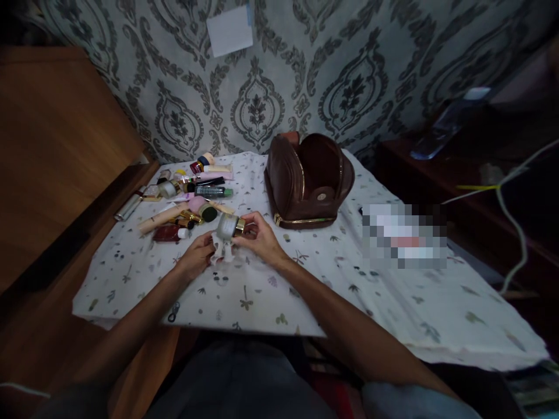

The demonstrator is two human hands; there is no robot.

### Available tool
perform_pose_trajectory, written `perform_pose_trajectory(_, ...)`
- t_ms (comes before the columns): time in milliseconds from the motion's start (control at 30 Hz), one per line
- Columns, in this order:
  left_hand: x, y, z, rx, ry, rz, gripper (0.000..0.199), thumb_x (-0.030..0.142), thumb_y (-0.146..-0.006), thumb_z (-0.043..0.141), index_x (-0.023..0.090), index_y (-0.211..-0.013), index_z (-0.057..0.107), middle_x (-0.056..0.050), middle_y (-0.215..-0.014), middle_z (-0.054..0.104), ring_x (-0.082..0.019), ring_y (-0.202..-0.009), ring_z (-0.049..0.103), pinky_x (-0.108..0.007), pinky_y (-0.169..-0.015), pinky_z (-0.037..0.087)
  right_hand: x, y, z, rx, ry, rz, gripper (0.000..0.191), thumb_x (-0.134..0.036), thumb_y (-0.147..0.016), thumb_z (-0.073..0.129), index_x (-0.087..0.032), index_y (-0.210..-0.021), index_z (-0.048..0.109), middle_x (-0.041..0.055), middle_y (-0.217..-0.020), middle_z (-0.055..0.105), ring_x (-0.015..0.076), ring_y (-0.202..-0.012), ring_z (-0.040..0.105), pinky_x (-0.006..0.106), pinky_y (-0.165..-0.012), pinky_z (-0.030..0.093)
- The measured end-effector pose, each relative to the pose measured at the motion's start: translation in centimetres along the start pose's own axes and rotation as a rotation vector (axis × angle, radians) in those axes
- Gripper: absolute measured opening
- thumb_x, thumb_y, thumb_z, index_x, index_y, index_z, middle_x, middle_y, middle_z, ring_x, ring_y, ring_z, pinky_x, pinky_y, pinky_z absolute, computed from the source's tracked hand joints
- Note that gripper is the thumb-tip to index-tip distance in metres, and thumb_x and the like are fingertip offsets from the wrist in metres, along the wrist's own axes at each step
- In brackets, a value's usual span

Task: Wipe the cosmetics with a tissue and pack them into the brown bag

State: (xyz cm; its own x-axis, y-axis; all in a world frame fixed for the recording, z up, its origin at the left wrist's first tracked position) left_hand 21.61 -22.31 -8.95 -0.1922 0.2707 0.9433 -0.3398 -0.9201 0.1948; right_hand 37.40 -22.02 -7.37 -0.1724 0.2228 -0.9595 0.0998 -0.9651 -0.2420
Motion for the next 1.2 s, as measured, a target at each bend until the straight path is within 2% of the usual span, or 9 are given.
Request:
perform_pose_trajectory(133, -0.4, 0.1, -0.5, 0.052, -0.003, 0.005, 0.053, 0.037, -0.053, 0.086, 0.020, -0.088, 0.049, 0.009, -0.058, 0.056, -0.007, -0.044, 0.049, -0.018, -0.044, 0.041, -0.3, 0.3, 0.1, 0.048, 0.165, -0.126, 0.049, -0.037, -0.064, 0.085, -0.024, -0.098, 0.052, 0.0018, -0.101, 0.056, 0.0196, -0.097, 0.058, 0.036, -0.082, 0.057)
perform_pose_trajectory(333, -0.5, 0.2, -0.5, 0.067, -0.033, 0.055, 0.054, 0.041, -0.058, 0.084, 0.023, -0.086, 0.041, 0.008, -0.061, 0.062, -0.007, -0.041, 0.049, -0.015, -0.042, 0.034, -1.7, 1.0, 0.0, 0.102, 0.613, -0.280, 0.038, -0.030, -0.071, 0.079, -0.023, -0.102, 0.059, 0.0045, -0.103, 0.051, 0.0218, -0.095, 0.057, 0.038, -0.082, 0.056)
perform_pose_trajectory(467, 0.3, 0.5, -0.3, 0.066, -0.111, 0.145, 0.050, 0.043, -0.065, 0.080, 0.023, -0.088, 0.041, 0.007, -0.068, 0.065, -0.008, -0.046, 0.053, -0.016, -0.045, 0.036, -2.4, 1.4, 0.5, 0.059, 0.765, -0.331, 0.033, -0.024, -0.075, 0.073, -0.026, -0.106, 0.059, 0.0042, -0.103, 0.051, 0.0221, -0.095, 0.057, 0.037, -0.084, 0.054)
perform_pose_trajectory(600, 1.8, 1.0, -0.8, 0.148, -0.226, 0.288, 0.039, 0.038, -0.072, 0.075, 0.022, -0.094, 0.048, 0.006, -0.069, 0.063, -0.009, -0.054, 0.056, -0.018, -0.050, 0.039, -2.7, 1.7, 0.9, 0.031, 0.812, -0.403, 0.036, -0.020, -0.077, 0.071, -0.025, -0.110, 0.060, 0.0059, -0.105, 0.051, 0.0232, -0.098, 0.057, 0.036, -0.085, 0.053)
perform_pose_trajectory(700, 3.1, 1.4, -1.3, 0.224, -0.354, 0.413, 0.028, 0.033, -0.077, 0.070, 0.021, -0.098, 0.056, 0.003, -0.074, 0.063, -0.011, -0.064, 0.059, -0.020, -0.059, 0.044, -2.9, 1.7, 1.1, -0.009, 0.779, -0.414, 0.034, -0.021, -0.079, 0.070, -0.025, -0.111, 0.060, 0.0063, -0.105, 0.052, 0.0230, -0.100, 0.057, 0.037, -0.088, 0.053)
perform_pose_trajectory(767, 3.8, 1.4, -1.7, 0.248, -0.429, 0.484, 0.023, 0.030, -0.081, 0.065, 0.020, -0.102, 0.061, 0.000, -0.086, 0.066, -0.014, -0.078, 0.062, -0.023, -0.070, 0.048, -2.8, 1.6, 1.1, -0.051, 0.691, -0.392, 0.034, -0.024, -0.079, 0.071, -0.024, -0.111, 0.060, 0.0062, -0.106, 0.053, 0.0226, -0.101, 0.058, 0.037, -0.089, 0.053)
perform_pose_trajectory(900, 4.3, 1.1, -2.6, 0.243, -0.455, 0.535, 0.026, 0.030, -0.086, 0.059, 0.019, -0.109, 0.064, -0.006, -0.110, 0.068, -0.020, -0.103, 0.063, -0.030, -0.091, 0.046, -1.6, 1.1, 1.3, -0.125, 0.353, -0.215, 0.040, -0.032, -0.072, 0.080, -0.024, -0.107, 0.061, 0.0051, -0.107, 0.054, 0.0217, -0.102, 0.060, 0.037, -0.087, 0.056)
perform_pose_trajectory(1033, 4.2, 0.9, -2.8, 0.219, -0.466, 0.539, 0.027, 0.029, -0.086, 0.058, 0.018, -0.110, 0.066, -0.007, -0.111, 0.069, -0.021, -0.104, 0.063, -0.032, -0.093, 0.046, -0.1, 0.8, 1.4, -0.098, 0.051, -0.001, 0.053, -0.039, -0.060, 0.088, -0.024, -0.102, 0.059, 0.0025, -0.100, 0.060, 0.0208, -0.098, 0.062, 0.038, -0.086, 0.056)
perform_pose_trajectory(1200, 4.8, 1.8, -1.8, 0.181, -0.552, 0.610, 0.024, 0.022, -0.085, 0.059, 0.021, -0.106, 0.070, -0.005, -0.107, 0.070, -0.021, -0.104, 0.062, -0.032, -0.094, 0.044, 0.4, 0.4, 0.2, 0.023, -0.028, 0.092, 0.053, -0.043, -0.061, 0.087, -0.025, -0.100, 0.057, 0.0014, -0.102, 0.064, 0.0190, -0.093, 0.064, 0.037, -0.084, 0.055)
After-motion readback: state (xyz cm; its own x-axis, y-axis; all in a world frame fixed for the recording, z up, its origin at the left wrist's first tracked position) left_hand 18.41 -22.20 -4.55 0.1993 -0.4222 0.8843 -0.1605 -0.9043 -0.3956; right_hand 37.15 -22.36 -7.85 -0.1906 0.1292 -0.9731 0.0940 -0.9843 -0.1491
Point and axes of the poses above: each hand's wrist, its own y-axis away from the middle knuckle, its own z-axis out of the palm, x = y × z, the point moved 7 cm from there along -y, towards the middle knuckle
